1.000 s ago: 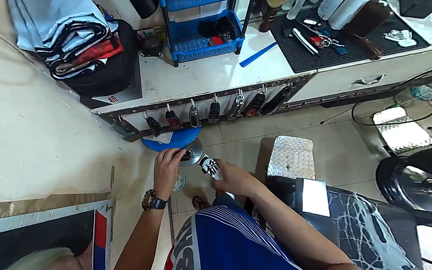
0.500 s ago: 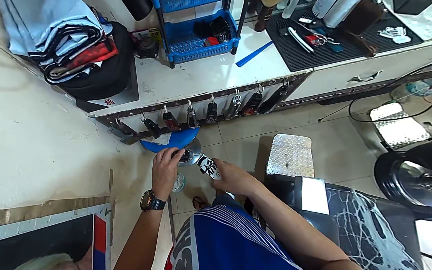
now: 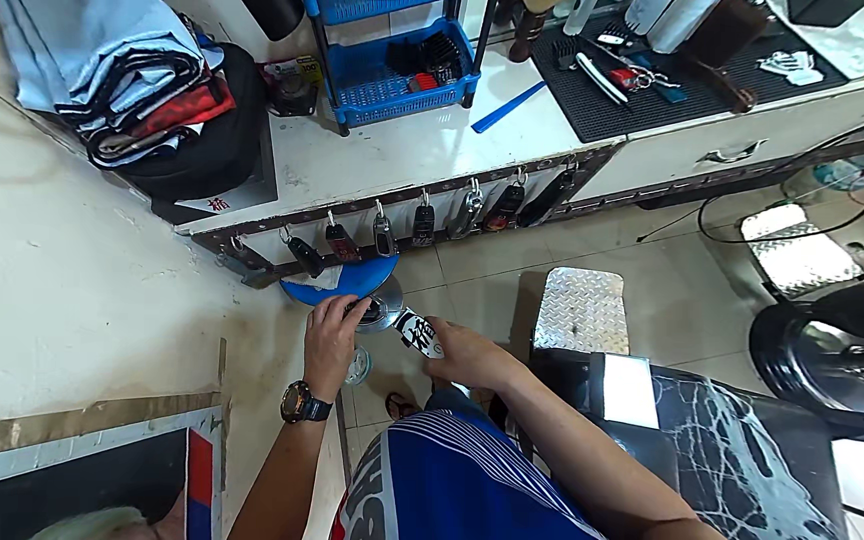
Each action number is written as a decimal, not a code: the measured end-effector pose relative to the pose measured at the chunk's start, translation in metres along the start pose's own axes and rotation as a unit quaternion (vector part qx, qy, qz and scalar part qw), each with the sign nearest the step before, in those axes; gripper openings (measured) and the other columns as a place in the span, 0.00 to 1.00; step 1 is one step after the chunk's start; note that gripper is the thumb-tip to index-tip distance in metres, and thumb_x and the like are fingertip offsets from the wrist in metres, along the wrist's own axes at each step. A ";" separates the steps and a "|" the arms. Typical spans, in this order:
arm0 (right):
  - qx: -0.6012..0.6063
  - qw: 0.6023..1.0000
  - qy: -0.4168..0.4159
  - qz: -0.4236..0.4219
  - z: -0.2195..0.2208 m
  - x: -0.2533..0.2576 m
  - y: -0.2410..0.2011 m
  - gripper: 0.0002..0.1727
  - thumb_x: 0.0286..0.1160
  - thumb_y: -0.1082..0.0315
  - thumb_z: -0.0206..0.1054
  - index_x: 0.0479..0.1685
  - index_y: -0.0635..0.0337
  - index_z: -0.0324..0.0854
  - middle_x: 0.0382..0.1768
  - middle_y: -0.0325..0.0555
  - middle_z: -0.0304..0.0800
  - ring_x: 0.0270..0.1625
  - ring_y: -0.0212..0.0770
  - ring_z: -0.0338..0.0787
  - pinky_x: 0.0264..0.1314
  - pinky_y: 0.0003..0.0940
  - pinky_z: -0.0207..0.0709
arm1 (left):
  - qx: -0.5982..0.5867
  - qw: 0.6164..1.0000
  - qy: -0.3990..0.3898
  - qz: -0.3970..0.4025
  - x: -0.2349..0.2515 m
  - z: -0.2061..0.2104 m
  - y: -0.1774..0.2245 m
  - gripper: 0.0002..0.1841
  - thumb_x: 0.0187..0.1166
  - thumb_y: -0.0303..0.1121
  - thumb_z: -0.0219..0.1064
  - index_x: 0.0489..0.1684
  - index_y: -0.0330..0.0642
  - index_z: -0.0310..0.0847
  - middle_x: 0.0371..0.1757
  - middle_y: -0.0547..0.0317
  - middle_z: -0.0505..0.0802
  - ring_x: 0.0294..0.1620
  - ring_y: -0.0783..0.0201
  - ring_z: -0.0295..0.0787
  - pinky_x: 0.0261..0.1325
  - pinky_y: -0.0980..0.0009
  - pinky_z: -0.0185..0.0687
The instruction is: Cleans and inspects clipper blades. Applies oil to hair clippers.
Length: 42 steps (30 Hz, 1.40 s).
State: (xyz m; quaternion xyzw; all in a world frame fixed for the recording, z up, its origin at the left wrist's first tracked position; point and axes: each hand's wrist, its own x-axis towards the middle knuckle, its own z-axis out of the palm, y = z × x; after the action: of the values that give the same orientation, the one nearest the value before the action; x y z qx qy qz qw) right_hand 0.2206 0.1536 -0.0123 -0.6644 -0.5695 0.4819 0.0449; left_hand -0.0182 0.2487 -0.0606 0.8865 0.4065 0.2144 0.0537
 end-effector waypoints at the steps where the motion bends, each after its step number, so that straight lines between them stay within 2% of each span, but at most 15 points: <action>1: 0.000 1.000 0.000 0.001 0.000 0.000 0.001 0.44 0.73 0.55 0.71 0.89 0.60 0.57 0.69 0.60 0.81 0.70 0.57 0.84 0.72 0.57 0.76 | 0.000 1.000 -0.001 -0.001 0.000 0.000 0.000 0.20 0.83 0.23 0.61 0.66 0.58 0.89 0.68 0.58 0.90 0.77 0.51 0.78 0.76 0.49 0.73; 9: 0.009 1.000 0.005 0.011 -0.003 0.003 0.008 0.44 0.72 0.55 0.70 0.88 0.58 0.57 0.68 0.60 0.82 0.66 0.55 0.86 0.68 0.56 0.79 | 0.006 1.000 -0.009 -0.006 -0.004 -0.001 0.001 0.21 0.83 0.22 0.61 0.66 0.58 0.89 0.67 0.58 0.89 0.77 0.51 0.78 0.77 0.49 0.73; 14: 0.015 1.000 0.007 0.017 -0.005 0.003 0.010 0.42 0.73 0.55 0.70 0.88 0.57 0.58 0.65 0.59 0.83 0.60 0.54 0.89 0.64 0.55 0.81 | 0.007 1.000 -0.011 -0.008 -0.007 -0.001 0.000 0.21 0.83 0.22 0.61 0.66 0.58 0.89 0.67 0.58 0.89 0.77 0.51 0.78 0.77 0.49 0.73; 19: 0.014 1.000 0.015 0.020 -0.006 0.003 0.012 0.42 0.73 0.54 0.70 0.88 0.58 0.59 0.66 0.59 0.83 0.65 0.55 0.87 0.67 0.56 0.79 | 0.006 1.000 -0.015 -0.010 -0.009 -0.002 0.000 0.21 0.82 0.21 0.61 0.66 0.58 0.89 0.68 0.58 0.89 0.77 0.51 0.78 0.77 0.49 0.72; 26: 0.024 0.999 0.018 0.019 -0.007 0.005 0.017 0.42 0.74 0.54 0.70 0.87 0.58 0.59 0.66 0.59 0.83 0.64 0.55 0.87 0.67 0.56 0.79 | 0.005 1.000 -0.015 -0.010 -0.011 -0.003 -0.001 0.22 0.83 0.21 0.60 0.66 0.58 0.89 0.68 0.58 0.89 0.77 0.51 0.78 0.77 0.49 0.73; 31: 0.044 0.999 0.010 0.024 -0.007 0.005 0.018 0.41 0.74 0.53 0.70 0.87 0.56 0.60 0.62 0.58 0.85 0.57 0.52 0.91 0.62 0.54 0.83 | 0.007 1.000 -0.012 -0.009 -0.011 -0.002 0.000 0.22 0.82 0.21 0.61 0.66 0.58 0.89 0.67 0.58 0.90 0.76 0.51 0.79 0.77 0.50 0.73; 35: 0.099 0.995 -0.008 0.027 -0.005 0.008 0.021 0.40 0.75 0.52 0.70 0.86 0.53 0.59 0.51 0.53 0.88 0.38 0.43 0.93 0.47 0.45 0.89 | 0.013 1.000 -0.010 -0.011 -0.011 -0.003 0.000 0.22 0.82 0.21 0.61 0.66 0.58 0.89 0.67 0.59 0.90 0.76 0.52 0.79 0.77 0.50 0.73; 38: 0.179 0.983 -0.021 0.018 -0.003 0.009 0.027 0.39 0.76 0.48 0.68 0.86 0.51 0.60 0.44 0.48 0.88 0.31 0.38 0.90 0.39 0.38 0.88 | 0.010 1.000 -0.001 -0.022 -0.010 -0.006 0.000 0.20 0.85 0.25 0.61 0.66 0.59 0.90 0.67 0.60 0.90 0.75 0.52 0.79 0.75 0.51 0.74; 40: 0.259 0.965 -0.022 0.007 -0.001 0.010 0.031 0.36 0.79 0.49 0.64 0.85 0.50 0.62 0.41 0.47 0.88 0.28 0.37 0.89 0.35 0.36 0.88 | -0.023 0.999 0.012 -0.046 -0.011 -0.010 -0.003 0.18 0.86 0.28 0.61 0.66 0.58 0.89 0.67 0.60 0.89 0.74 0.52 0.79 0.76 0.51 0.74; 42: 0.360 0.933 -0.020 -0.017 0.003 0.011 0.037 0.30 0.81 0.57 0.54 0.84 0.52 0.65 0.40 0.48 0.88 0.28 0.39 0.89 0.32 0.36 0.87 | -0.089 0.991 0.035 -0.088 -0.013 -0.015 -0.007 0.16 0.86 0.32 0.63 0.67 0.57 0.89 0.68 0.61 0.89 0.75 0.55 0.79 0.78 0.52 0.72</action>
State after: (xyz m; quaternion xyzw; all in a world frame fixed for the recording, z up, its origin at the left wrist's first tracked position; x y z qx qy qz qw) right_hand 0.2434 0.1478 -0.0429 -0.5839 -0.3700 0.6668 0.2784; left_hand -0.0371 0.2427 -0.0533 0.8310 0.4637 0.2749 0.1373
